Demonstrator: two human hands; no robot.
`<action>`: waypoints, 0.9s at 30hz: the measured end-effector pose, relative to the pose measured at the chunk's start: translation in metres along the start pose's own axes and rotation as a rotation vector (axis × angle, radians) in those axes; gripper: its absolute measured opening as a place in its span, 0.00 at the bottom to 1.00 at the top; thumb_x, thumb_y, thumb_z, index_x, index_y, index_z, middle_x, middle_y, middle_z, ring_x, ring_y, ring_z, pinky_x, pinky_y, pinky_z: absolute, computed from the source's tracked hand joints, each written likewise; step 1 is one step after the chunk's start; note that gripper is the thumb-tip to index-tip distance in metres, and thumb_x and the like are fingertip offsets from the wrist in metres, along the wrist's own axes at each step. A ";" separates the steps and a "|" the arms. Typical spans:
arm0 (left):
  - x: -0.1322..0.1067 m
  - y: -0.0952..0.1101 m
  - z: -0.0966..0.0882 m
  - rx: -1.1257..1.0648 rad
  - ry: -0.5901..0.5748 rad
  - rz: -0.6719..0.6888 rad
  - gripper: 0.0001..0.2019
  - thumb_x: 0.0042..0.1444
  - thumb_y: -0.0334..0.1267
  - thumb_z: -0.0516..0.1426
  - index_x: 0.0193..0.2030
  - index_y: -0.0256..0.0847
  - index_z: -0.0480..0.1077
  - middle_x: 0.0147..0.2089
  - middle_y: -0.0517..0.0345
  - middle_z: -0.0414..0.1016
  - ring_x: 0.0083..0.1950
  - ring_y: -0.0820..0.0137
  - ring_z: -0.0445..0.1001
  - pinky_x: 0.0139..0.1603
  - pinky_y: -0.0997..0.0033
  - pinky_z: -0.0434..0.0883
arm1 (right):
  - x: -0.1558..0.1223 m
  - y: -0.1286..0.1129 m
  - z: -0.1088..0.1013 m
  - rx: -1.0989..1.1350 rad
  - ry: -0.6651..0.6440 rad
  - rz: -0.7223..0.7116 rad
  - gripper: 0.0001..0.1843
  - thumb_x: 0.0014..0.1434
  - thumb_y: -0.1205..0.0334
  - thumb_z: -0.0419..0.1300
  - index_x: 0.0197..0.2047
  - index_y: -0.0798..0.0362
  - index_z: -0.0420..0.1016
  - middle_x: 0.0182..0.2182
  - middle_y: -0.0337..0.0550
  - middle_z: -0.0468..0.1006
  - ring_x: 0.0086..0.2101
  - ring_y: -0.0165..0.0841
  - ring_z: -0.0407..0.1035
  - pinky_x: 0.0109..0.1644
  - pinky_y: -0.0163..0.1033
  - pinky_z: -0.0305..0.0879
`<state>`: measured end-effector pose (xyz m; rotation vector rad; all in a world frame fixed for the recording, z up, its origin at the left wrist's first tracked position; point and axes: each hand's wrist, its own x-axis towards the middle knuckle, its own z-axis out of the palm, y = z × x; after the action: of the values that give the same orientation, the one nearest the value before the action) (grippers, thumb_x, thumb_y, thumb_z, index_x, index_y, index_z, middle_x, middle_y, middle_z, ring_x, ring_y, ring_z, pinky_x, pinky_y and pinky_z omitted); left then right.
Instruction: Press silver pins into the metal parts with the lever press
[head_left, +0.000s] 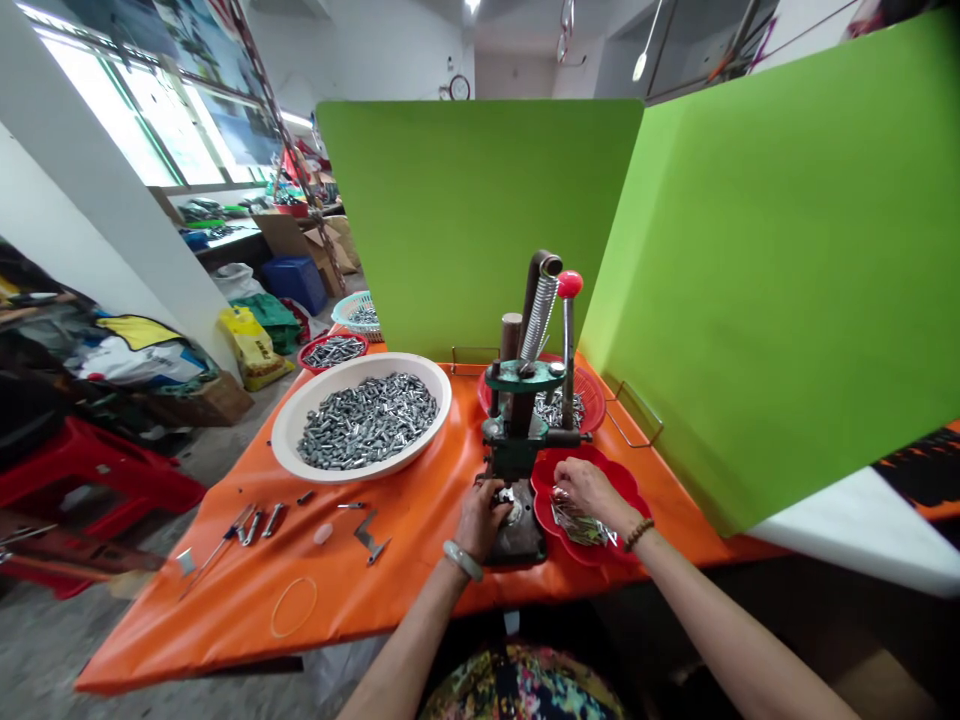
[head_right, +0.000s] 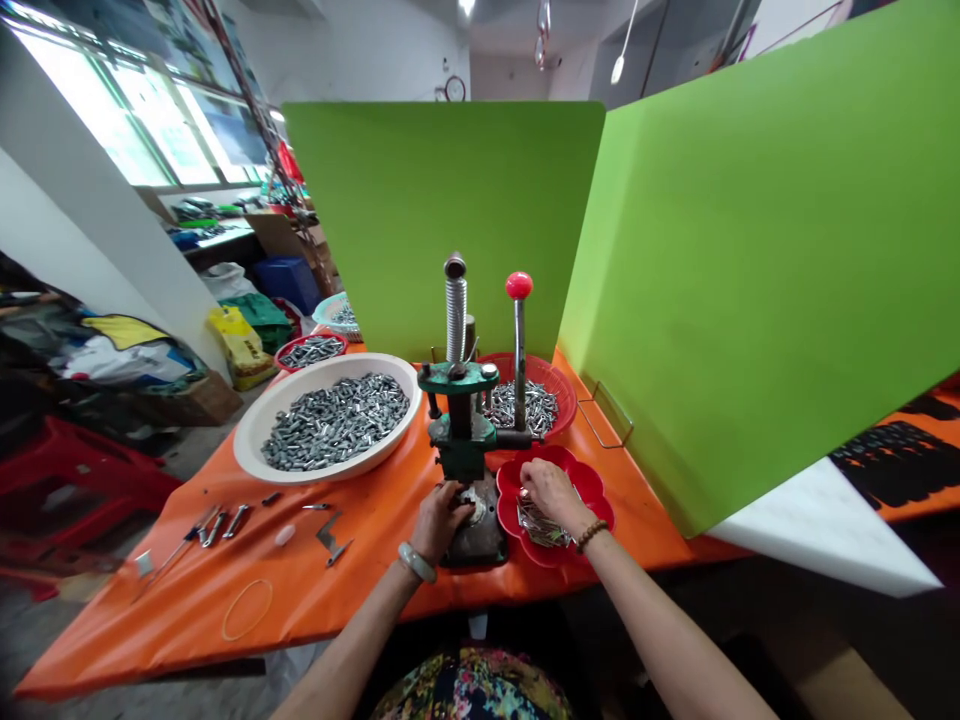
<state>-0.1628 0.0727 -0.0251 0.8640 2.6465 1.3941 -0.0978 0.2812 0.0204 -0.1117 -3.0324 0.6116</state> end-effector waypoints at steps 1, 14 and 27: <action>0.000 0.000 0.000 -0.002 -0.002 -0.006 0.13 0.45 0.33 0.57 0.41 0.40 0.67 0.36 0.56 0.70 0.36 0.73 0.68 0.37 0.73 0.67 | 0.000 0.006 0.001 -0.015 -0.023 -0.004 0.07 0.53 0.71 0.49 0.30 0.57 0.68 0.29 0.43 0.68 0.32 0.29 0.62 0.36 0.33 0.54; 0.000 0.001 0.001 -0.003 0.003 -0.037 0.14 0.45 0.32 0.57 0.41 0.41 0.68 0.34 0.57 0.70 0.34 0.74 0.68 0.37 0.75 0.66 | -0.003 0.010 0.015 0.079 -0.024 0.001 0.05 0.50 0.72 0.47 0.29 0.57 0.62 0.27 0.41 0.67 0.29 0.27 0.60 0.34 0.32 0.54; 0.000 0.005 -0.001 -0.035 0.008 -0.036 0.14 0.44 0.30 0.57 0.40 0.40 0.68 0.37 0.57 0.71 0.36 0.74 0.68 0.38 0.74 0.66 | 0.006 -0.072 0.018 1.269 0.092 0.229 0.11 0.45 0.60 0.57 0.31 0.57 0.62 0.19 0.34 0.64 0.17 0.21 0.56 0.19 0.26 0.50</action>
<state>-0.1610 0.0739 -0.0208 0.8057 2.6214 1.4333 -0.1087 0.2089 0.0316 -0.3872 -1.9981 2.2316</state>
